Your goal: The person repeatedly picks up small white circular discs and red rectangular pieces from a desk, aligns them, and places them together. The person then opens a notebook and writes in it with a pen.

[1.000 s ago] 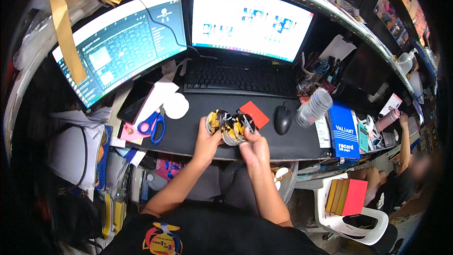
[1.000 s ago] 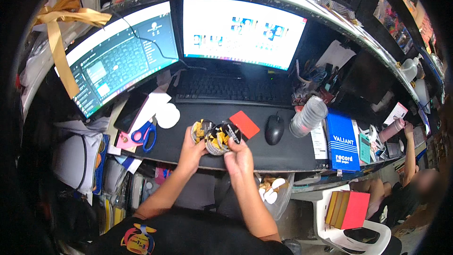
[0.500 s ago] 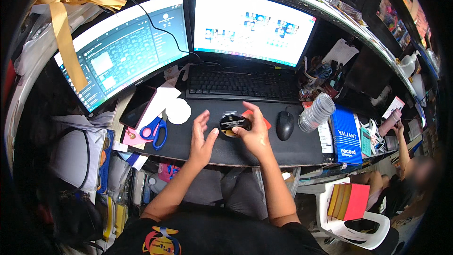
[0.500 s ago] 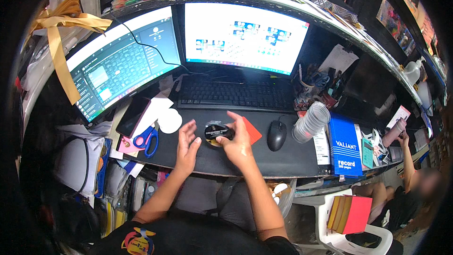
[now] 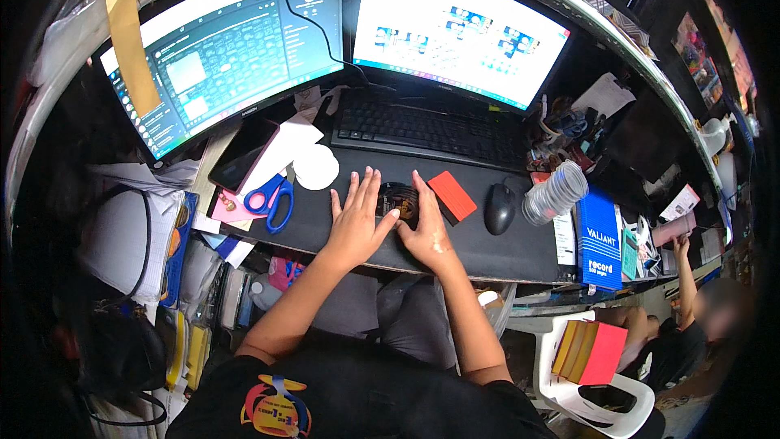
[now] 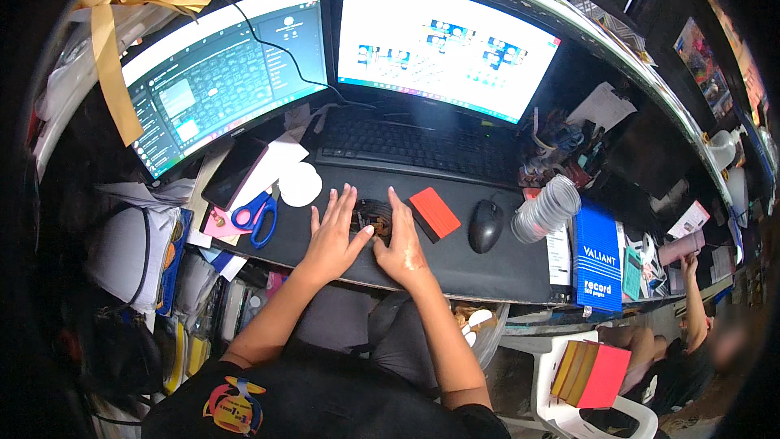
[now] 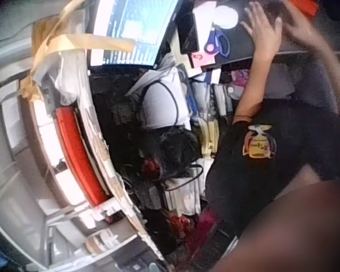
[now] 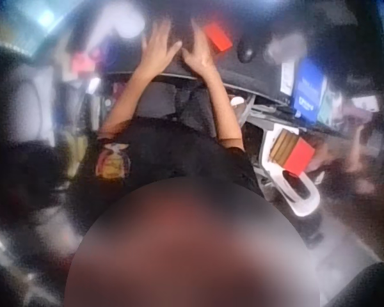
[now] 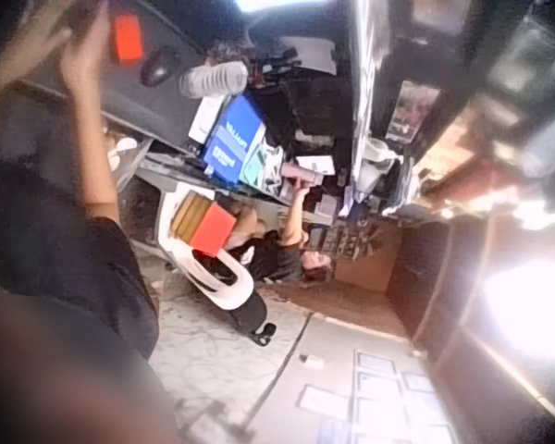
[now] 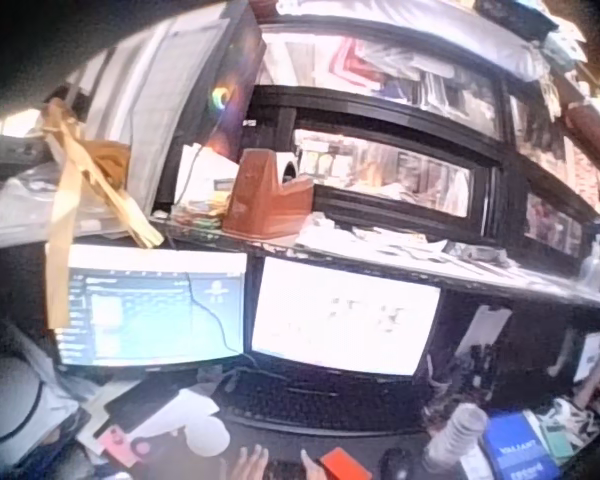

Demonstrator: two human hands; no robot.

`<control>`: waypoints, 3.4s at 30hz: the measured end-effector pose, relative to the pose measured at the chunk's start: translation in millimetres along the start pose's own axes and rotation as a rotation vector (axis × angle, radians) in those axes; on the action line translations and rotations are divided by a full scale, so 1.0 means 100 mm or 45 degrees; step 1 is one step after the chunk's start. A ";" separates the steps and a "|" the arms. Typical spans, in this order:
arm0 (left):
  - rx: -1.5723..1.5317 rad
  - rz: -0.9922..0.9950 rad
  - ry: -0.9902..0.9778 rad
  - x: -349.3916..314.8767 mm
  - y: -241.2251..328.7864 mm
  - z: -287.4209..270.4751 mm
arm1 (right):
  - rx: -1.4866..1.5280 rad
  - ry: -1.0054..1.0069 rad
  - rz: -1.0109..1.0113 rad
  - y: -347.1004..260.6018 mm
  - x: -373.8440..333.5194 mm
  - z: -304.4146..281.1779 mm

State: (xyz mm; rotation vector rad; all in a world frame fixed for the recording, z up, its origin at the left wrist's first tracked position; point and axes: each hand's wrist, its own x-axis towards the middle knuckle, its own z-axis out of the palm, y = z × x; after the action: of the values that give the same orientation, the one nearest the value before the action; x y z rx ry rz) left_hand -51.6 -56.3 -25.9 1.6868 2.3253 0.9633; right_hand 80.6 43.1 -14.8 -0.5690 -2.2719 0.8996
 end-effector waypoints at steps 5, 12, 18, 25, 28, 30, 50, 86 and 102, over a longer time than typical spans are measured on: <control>0.021 -0.045 -0.112 -0.08 -0.05 -0.02 | 0.028 0.130 0.035 0.04 -0.11 0.27; 0.084 -0.050 -0.160 -0.07 -0.09 0.00 | 0.002 0.040 0.076 0.08 -0.06 0.22; 0.147 -0.098 -0.183 -0.09 -0.03 0.03 | -0.090 -0.152 0.107 0.05 -0.04 0.04; 0.180 -0.120 -0.085 -0.10 -0.02 0.09 | -0.452 -0.212 -0.183 -0.07 0.03 -0.17; 0.194 -0.112 -0.072 -0.11 -0.02 0.10 | -0.683 -0.195 -0.269 -0.20 0.09 -0.15; 0.188 -0.111 -0.072 -0.12 -0.02 0.11 | -0.802 -0.203 -0.194 -0.29 0.13 -0.16; -0.692 -0.279 0.410 0.22 -0.34 0.18 | 0.958 0.375 0.976 0.04 0.76 0.58; -2.933 -0.599 -1.187 0.16 1.10 0.24 | -0.587 0.420 0.100 -0.53 -0.77 -0.91; -2.329 -0.666 -1.527 -0.36 1.66 0.86 | 0.510 1.205 -0.212 -0.22 -1.37 -1.28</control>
State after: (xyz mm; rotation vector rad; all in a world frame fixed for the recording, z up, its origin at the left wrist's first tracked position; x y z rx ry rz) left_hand 134.9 -21.6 -12.8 0.3998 0.3929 0.8794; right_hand 262.2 6.5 21.3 -0.4701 -1.2300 0.7451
